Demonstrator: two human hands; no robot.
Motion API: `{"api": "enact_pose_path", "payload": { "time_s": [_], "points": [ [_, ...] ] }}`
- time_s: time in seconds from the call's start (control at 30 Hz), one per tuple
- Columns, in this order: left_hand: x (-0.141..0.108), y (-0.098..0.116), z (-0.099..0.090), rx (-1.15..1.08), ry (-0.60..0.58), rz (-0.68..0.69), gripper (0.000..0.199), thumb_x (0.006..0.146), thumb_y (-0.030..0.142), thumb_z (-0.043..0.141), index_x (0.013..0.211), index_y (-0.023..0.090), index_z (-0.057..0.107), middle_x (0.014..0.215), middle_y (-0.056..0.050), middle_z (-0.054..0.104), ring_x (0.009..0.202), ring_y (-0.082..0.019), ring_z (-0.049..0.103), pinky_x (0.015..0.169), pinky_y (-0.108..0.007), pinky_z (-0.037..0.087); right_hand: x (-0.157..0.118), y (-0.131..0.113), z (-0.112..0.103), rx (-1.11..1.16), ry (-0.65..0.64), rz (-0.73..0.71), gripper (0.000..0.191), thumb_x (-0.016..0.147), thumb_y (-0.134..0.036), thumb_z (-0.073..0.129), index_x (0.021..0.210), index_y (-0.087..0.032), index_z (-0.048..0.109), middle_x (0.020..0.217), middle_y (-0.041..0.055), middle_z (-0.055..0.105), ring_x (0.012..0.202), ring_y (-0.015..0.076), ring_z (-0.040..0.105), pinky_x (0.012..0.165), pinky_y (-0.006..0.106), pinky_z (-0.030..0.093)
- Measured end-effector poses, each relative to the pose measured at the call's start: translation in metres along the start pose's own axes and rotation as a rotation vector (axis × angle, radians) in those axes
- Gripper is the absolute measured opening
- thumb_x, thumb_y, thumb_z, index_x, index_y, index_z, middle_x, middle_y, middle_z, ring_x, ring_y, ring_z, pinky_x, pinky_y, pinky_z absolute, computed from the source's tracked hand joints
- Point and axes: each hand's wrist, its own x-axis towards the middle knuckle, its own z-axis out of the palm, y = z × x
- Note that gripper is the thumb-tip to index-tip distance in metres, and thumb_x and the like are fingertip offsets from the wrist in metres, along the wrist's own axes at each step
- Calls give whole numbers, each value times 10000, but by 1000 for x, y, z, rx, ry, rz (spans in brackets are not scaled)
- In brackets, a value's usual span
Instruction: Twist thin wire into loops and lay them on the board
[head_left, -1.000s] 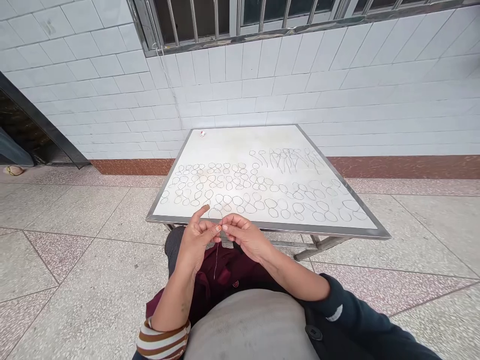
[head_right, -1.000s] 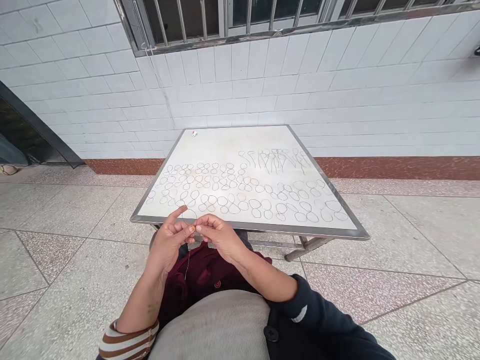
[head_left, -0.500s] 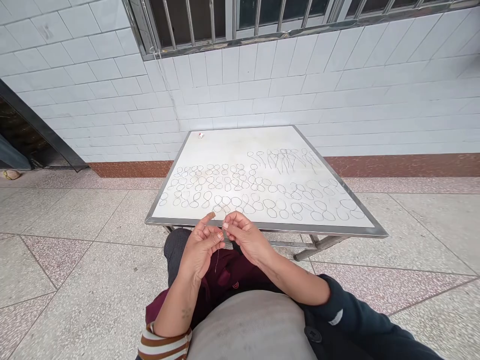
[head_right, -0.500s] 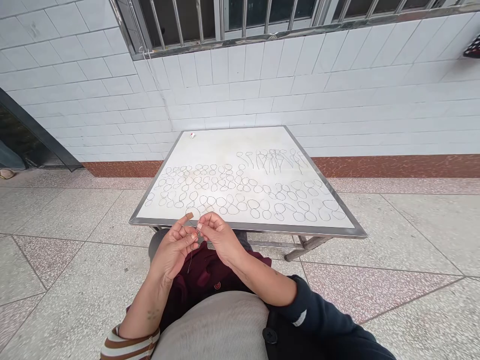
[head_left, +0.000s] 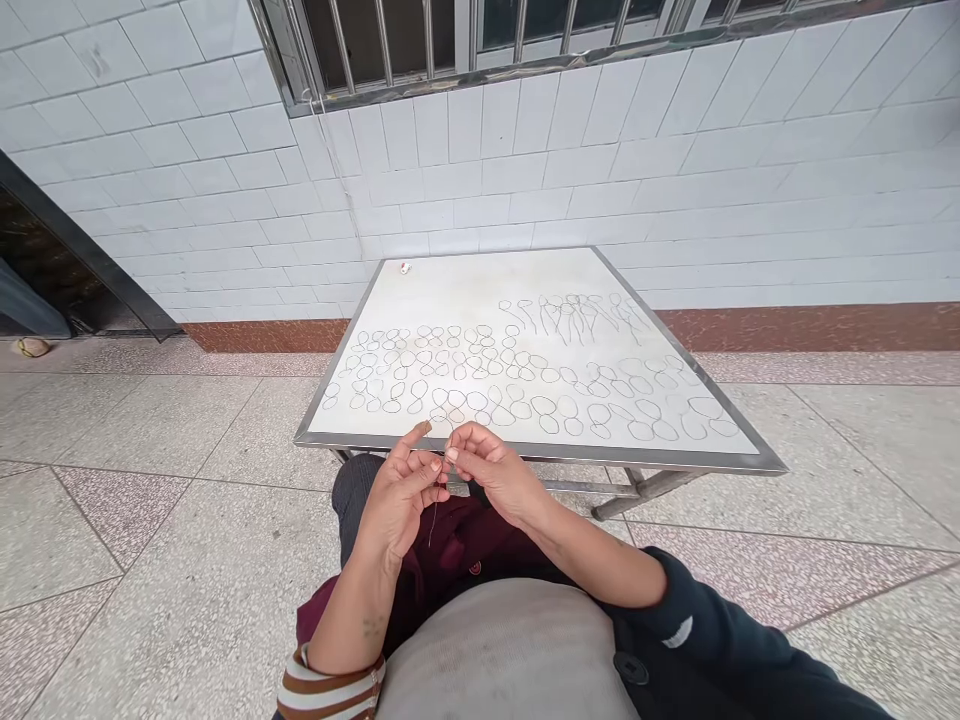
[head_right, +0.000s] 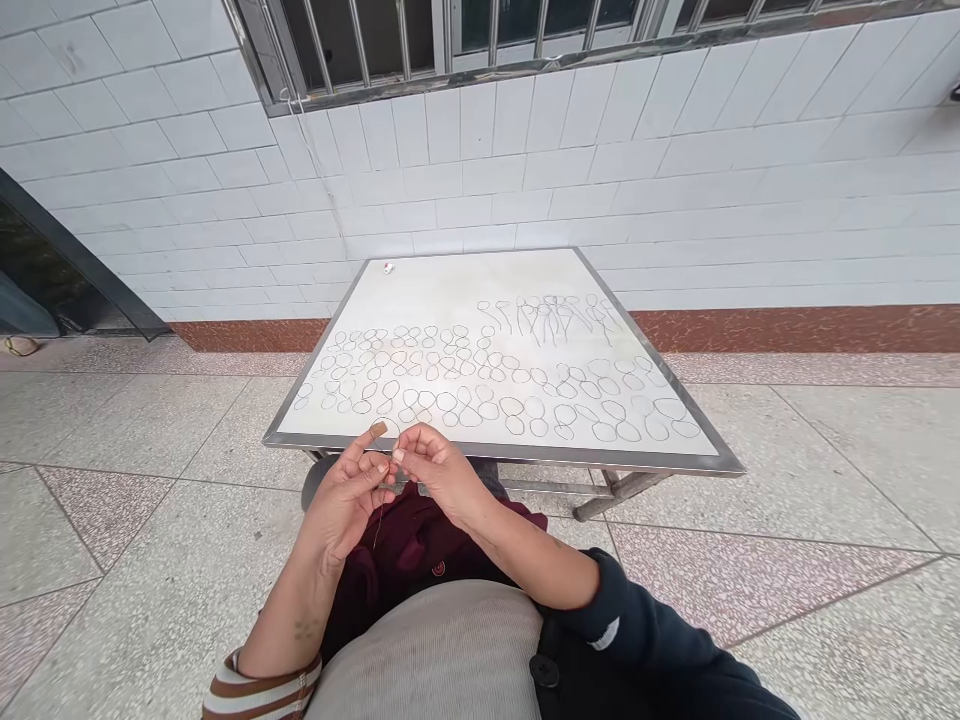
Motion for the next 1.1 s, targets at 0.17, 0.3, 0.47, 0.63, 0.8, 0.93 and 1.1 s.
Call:
{"api": "enact_pose_path", "payload": {
  "time_s": [0.17, 0.3, 0.47, 0.63, 0.8, 0.93, 1.1],
  "points": [
    [2, 3, -2, 41, 15, -23, 631, 731, 178, 760, 1308, 186, 504, 742, 23, 621, 653, -99, 581, 520, -192, 486, 2, 2, -2, -47, -39, -37, 164, 811, -337, 677, 815, -210, 572, 688, -44, 567, 630, 106, 487, 604, 249, 360],
    [6, 5, -6, 78, 8, -52, 681, 702, 169, 777, 1320, 179, 490, 690, 34, 609, 634, -105, 582, 491, -180, 461, 3, 2, -2, -64, -39, -14, 190, 794, -360, 689, 805, -211, 571, 681, -49, 551, 601, 100, 469, 592, 250, 367],
    [11, 5, -7, 112, -4, -60, 716, 706, 159, 769, 1351, 166, 458, 679, 30, 615, 621, -105, 571, 478, -175, 441, 7, 5, -2, -58, -18, -3, 210, 776, -365, 698, 776, -205, 563, 663, -57, 525, 596, 95, 474, 593, 243, 379],
    [13, -5, 0, 84, 89, -22, 703, 702, 172, 771, 1337, 169, 469, 682, 42, 597, 635, -104, 572, 507, -187, 473, 10, 12, -3, -35, 34, 3, 196, 780, -348, 697, 777, -206, 562, 646, -56, 537, 610, 105, 505, 606, 249, 388],
    [13, -14, 8, 30, 175, 42, 673, 704, 202, 770, 1317, 182, 490, 683, 55, 579, 665, -103, 570, 612, -242, 538, 14, 21, -5, 16, 67, -25, 138, 800, -303, 682, 798, -210, 579, 675, -56, 540, 628, 103, 505, 622, 246, 392],
    [13, -18, 9, 31, 195, 49, 676, 701, 211, 771, 1316, 184, 490, 692, 52, 579, 682, -108, 572, 644, -261, 546, 15, 24, -5, 42, 108, -38, 120, 801, -281, 676, 793, -204, 585, 730, -50, 545, 649, 96, 496, 638, 242, 391],
    [11, -23, 11, 66, 173, 96, 666, 729, 226, 753, 1333, 198, 474, 704, 51, 575, 683, -106, 559, 638, -260, 543, 13, 24, -2, 53, 121, -43, 137, 788, -301, 680, 786, -206, 582, 724, -51, 538, 619, 98, 482, 621, 253, 395]
  ]
}}
